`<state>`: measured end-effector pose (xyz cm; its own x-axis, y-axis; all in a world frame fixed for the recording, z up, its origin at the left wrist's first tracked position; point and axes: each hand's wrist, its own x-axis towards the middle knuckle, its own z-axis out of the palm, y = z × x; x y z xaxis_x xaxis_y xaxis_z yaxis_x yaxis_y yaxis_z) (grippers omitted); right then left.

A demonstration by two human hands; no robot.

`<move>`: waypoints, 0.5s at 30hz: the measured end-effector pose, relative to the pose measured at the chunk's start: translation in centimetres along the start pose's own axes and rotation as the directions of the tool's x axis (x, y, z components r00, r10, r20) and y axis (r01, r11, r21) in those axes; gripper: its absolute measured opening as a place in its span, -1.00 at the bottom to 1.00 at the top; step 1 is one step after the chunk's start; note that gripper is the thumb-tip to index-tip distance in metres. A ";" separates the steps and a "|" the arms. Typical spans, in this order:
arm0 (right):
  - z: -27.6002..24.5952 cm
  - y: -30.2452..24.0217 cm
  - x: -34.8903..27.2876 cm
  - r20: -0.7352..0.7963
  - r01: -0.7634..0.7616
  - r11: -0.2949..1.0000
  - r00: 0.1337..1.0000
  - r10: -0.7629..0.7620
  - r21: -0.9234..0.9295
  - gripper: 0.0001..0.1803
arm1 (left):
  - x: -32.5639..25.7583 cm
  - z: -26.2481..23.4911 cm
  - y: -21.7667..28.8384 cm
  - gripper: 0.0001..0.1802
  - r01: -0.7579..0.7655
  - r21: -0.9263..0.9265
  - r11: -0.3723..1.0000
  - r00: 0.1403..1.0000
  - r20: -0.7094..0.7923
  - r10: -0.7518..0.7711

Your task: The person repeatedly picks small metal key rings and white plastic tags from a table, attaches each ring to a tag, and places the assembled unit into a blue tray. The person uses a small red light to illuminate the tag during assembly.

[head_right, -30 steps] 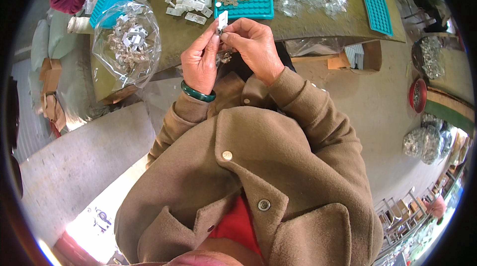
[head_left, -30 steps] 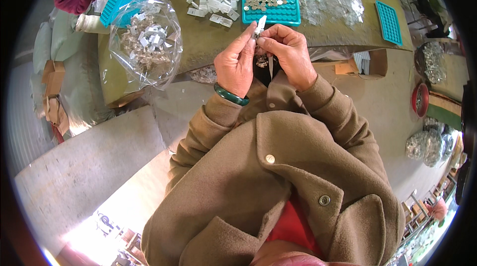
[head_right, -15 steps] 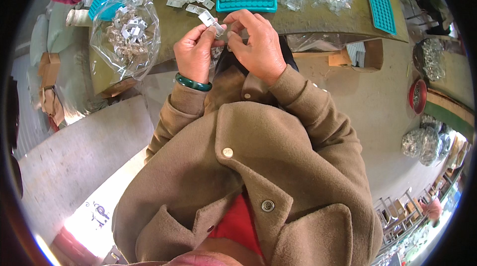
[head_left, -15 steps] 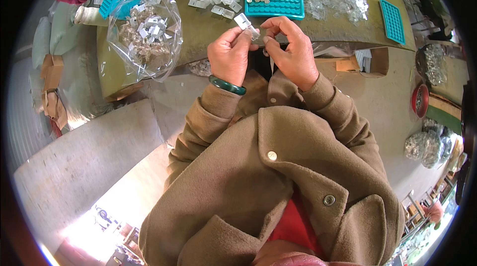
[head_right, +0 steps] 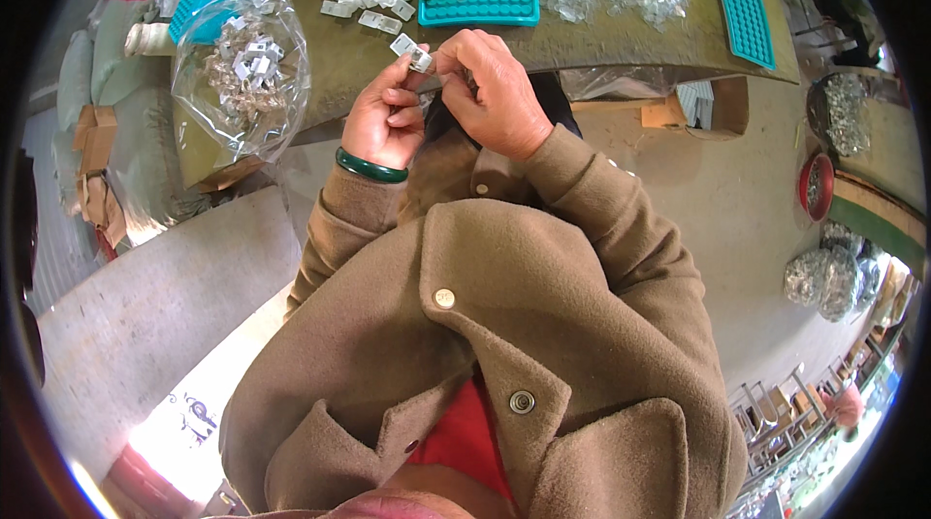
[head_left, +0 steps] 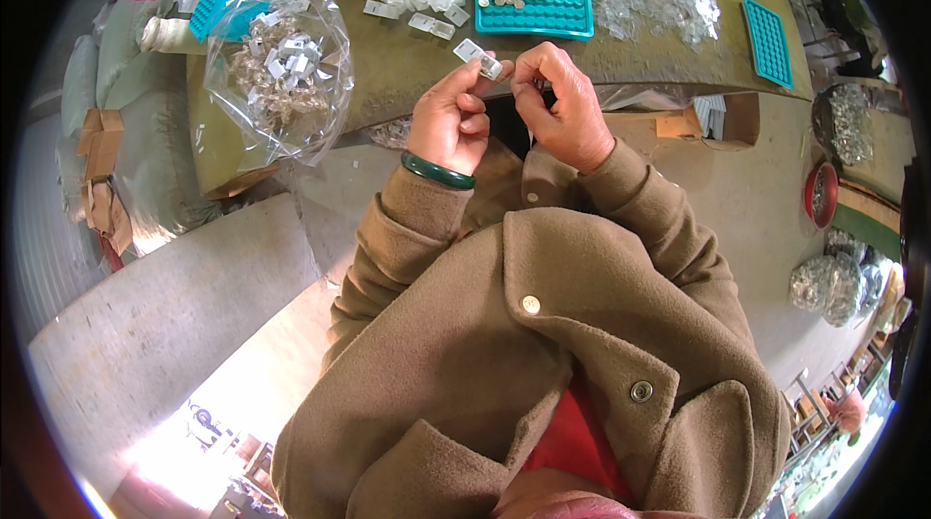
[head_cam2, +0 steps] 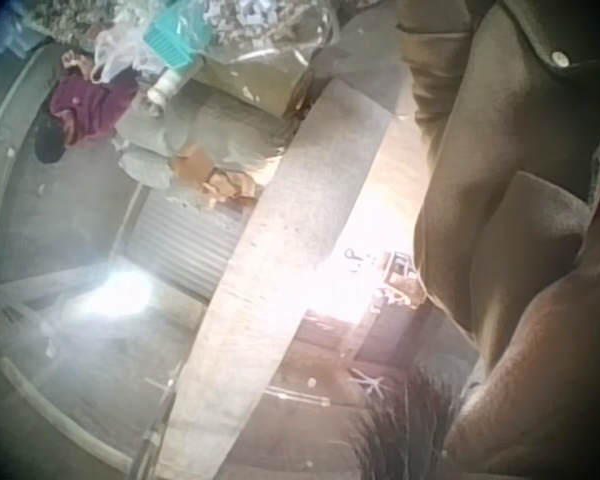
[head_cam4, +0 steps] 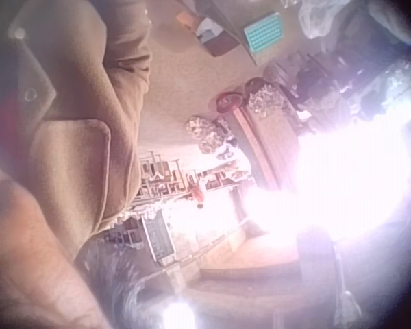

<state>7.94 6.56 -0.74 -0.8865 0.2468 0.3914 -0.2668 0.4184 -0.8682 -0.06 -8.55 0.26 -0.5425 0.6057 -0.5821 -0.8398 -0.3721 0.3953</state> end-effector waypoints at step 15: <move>-1.3 0.8 -0.1 -0.061 -0.176 0.974 0.984 0.168 -0.143 -0.81 | 1.6 -0.1 -0.1 -0.75 0.055 0.044 0.998 0.996 -0.074 -0.051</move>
<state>8.27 8.07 -1.08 -0.8938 0.3670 0.2575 -0.0501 0.4891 -0.8708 -0.83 -7.62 -0.78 -0.4990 0.5700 -0.6528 -0.8663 -0.3069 0.3942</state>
